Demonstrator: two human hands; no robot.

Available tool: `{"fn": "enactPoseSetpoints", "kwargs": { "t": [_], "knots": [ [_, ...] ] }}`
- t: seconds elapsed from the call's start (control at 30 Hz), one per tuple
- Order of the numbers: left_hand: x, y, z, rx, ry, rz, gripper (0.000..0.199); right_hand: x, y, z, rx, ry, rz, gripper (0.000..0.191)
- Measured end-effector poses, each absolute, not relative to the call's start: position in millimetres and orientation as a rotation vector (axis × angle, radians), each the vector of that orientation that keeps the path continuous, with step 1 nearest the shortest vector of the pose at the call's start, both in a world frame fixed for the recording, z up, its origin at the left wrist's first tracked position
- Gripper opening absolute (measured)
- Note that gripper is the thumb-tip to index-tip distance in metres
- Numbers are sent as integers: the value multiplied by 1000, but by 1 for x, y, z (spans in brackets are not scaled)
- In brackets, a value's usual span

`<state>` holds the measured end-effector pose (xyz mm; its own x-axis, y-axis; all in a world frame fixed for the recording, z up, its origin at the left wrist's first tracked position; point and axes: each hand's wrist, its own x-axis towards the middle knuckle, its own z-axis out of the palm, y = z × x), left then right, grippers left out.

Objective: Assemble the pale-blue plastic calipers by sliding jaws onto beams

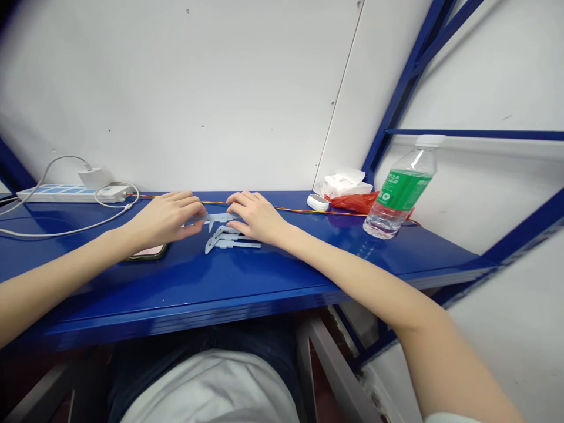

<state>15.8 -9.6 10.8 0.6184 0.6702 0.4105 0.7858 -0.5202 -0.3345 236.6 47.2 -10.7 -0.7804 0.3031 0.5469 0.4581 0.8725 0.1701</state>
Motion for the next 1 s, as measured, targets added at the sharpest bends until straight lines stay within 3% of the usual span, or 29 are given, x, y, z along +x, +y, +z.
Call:
{"fn": "enactPoseSetpoints", "kwargs": {
  "t": [0.33,0.6,1.0],
  "knots": [
    [-3,1,7,-2305,-1316,-291,36,242,57,-13,-727,-2392,-369,11],
    [13,-9,3,-2566,-1190,-296,32,238,49,-13,-641,-2445,-391,13],
    [23,-19,9,-2535,-1669,-575,17,232,30,-9,-500,-2434,-572,21]
  ]
}}
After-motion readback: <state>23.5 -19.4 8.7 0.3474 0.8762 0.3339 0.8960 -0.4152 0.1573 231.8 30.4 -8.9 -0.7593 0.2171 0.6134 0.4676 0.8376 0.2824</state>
